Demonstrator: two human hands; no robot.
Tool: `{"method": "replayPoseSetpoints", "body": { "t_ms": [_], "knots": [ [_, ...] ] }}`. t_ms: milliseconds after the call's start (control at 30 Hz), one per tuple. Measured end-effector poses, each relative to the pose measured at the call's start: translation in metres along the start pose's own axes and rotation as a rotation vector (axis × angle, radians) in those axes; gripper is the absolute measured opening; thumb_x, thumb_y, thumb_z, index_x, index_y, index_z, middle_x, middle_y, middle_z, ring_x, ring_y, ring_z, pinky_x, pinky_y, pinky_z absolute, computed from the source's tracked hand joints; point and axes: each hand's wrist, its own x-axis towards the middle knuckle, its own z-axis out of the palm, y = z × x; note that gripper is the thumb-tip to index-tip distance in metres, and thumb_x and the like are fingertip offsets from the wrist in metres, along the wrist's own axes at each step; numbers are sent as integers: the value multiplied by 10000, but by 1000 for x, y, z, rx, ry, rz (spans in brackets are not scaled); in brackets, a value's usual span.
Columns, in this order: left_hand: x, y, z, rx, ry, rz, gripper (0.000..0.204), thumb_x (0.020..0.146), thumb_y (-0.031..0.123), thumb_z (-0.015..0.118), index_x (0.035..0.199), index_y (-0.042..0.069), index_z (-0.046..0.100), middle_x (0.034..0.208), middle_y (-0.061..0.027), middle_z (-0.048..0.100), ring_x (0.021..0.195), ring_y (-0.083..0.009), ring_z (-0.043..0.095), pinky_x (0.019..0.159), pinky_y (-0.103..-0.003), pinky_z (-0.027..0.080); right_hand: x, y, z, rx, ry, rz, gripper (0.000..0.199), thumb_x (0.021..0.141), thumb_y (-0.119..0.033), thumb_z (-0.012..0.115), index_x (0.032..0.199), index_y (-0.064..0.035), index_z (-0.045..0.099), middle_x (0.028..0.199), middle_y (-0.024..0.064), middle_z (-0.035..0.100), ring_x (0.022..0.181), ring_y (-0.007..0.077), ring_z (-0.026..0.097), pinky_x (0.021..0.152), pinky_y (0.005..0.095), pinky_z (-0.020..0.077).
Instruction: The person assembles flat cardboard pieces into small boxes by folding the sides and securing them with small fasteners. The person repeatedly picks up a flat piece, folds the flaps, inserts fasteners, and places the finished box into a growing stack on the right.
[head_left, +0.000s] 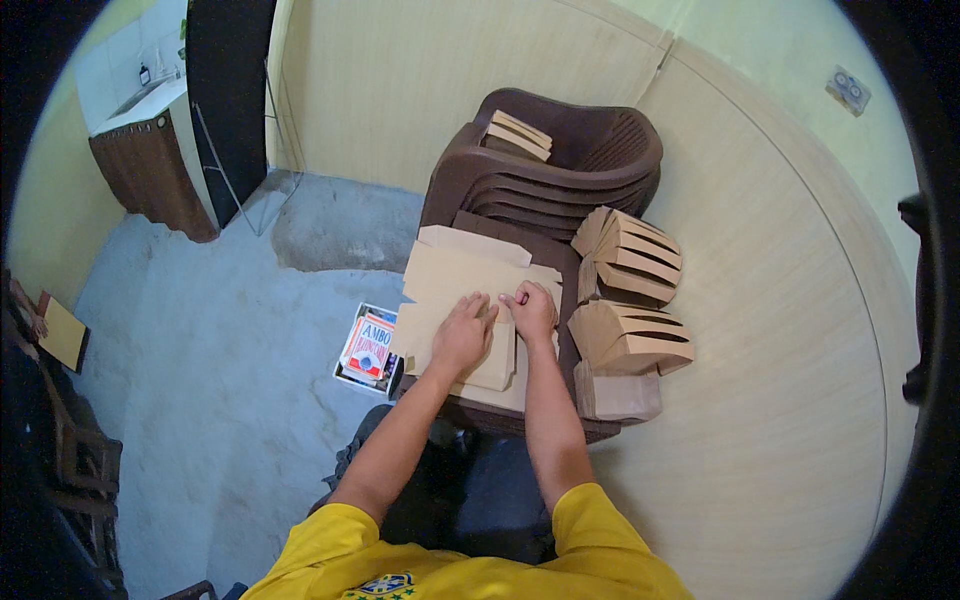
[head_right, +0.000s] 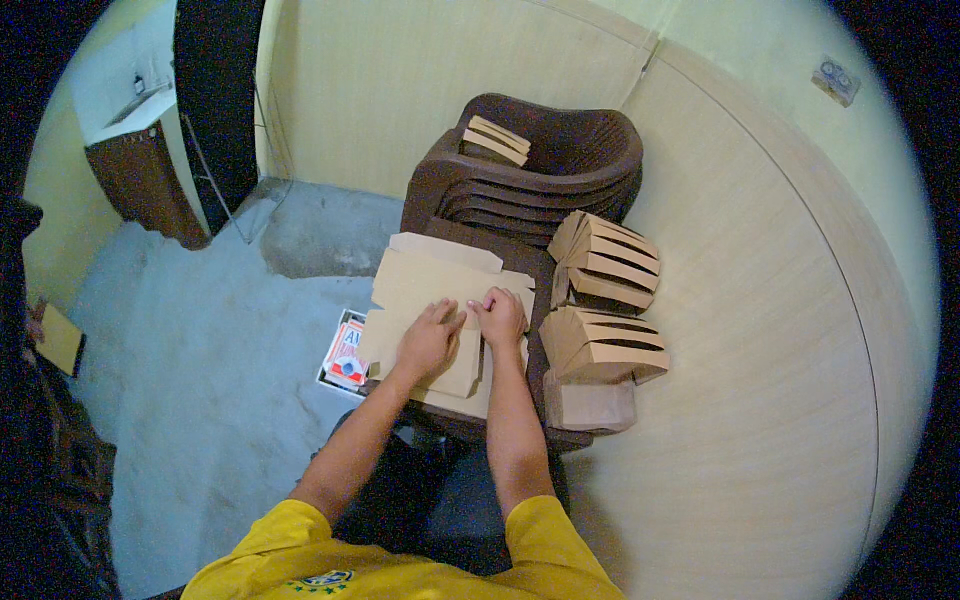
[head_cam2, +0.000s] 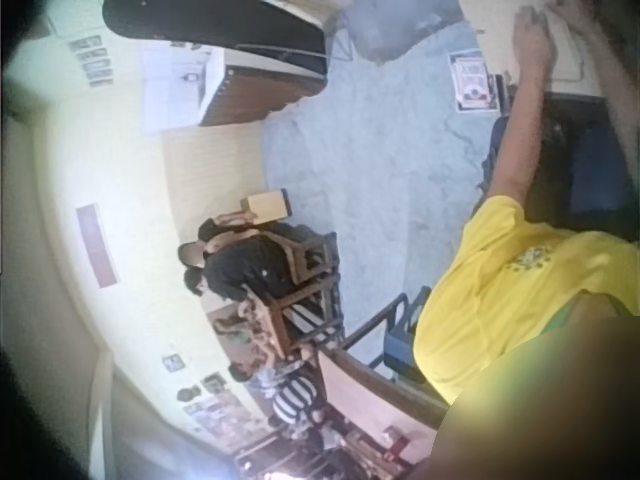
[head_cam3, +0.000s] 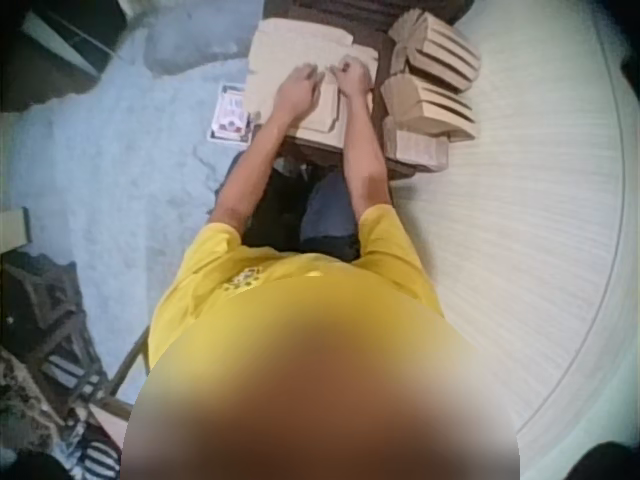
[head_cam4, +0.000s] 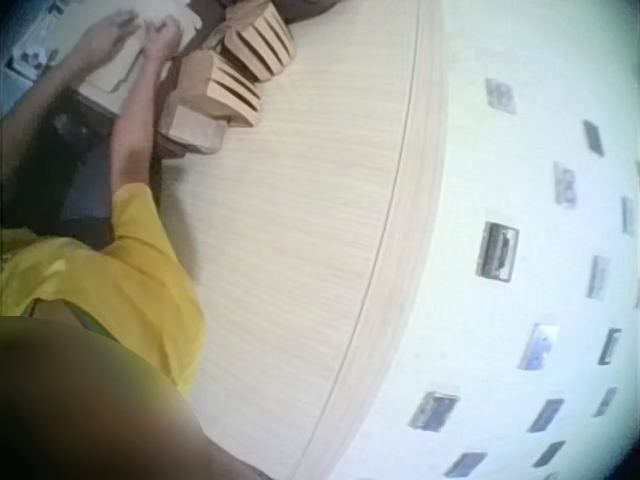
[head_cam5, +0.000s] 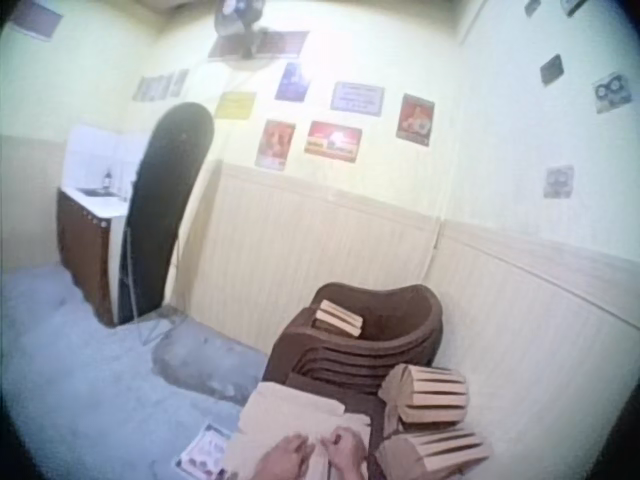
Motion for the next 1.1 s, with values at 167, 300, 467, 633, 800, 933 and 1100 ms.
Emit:
{"method": "replayPoseSetpoints", "body": {
  "t_ms": [167,300,467,633,800,933,1100],
  "knots": [
    [13,17,-18,-106,-68,-178,272,995,225,647,1170,58,770,1254,-174,705,1214,-381,643,1087,-489,503,5,-26,-5,-231,91,198,569,800,-429,926,1112,-26,671,1125,221,703,1049,401,696,902,510,565],
    [32,26,-16,26,-116,-310,275,978,234,655,1190,80,739,1213,-136,692,1190,-359,627,1047,-484,492,1,-48,-12,-291,-63,242,789,829,-428,866,1326,119,593,1206,348,697,1162,481,664,1048,515,521],
    [45,17,-3,122,79,-119,533,991,272,620,1507,138,587,1614,-118,533,1506,-333,463,1249,-539,332,-1,-61,-8,-364,-45,338,759,817,-448,837,1252,133,616,1153,334,718,1153,458,673,1062,543,502],
    [64,-1,10,227,-301,-170,634,1052,387,498,1657,206,435,1775,-47,328,1647,-282,260,1338,-563,160,3,-58,-3,-433,-88,323,744,822,-481,808,1236,110,628,1155,312,729,1098,442,702,960,542,560],
    [59,-1,20,322,-270,-139,623,1091,405,417,1683,210,398,1777,-37,325,1654,-267,246,1342,-568,148,16,-34,0,-294,-24,493,664,877,-505,768,1191,75,685,1095,276,755,970,406,744,900,529,591],
    [60,-5,22,344,-266,-134,609,1108,379,410,1673,152,398,1757,-69,361,1643,-266,274,1344,-553,156,28,-11,-2,547,-152,546,390,982,-265,683,1194,61,712,1026,145,737,856,230,709,739,377,596],
    [62,-12,20,26,-119,-193,545,1112,321,469,1602,83,470,1631,-155,519,1586,-310,384,1326,-557,222,4,-4,7,526,-239,159,192,1004,3,628,1150,35,748,964,55,695,801,120,644,709,286,559]
  ]
}}
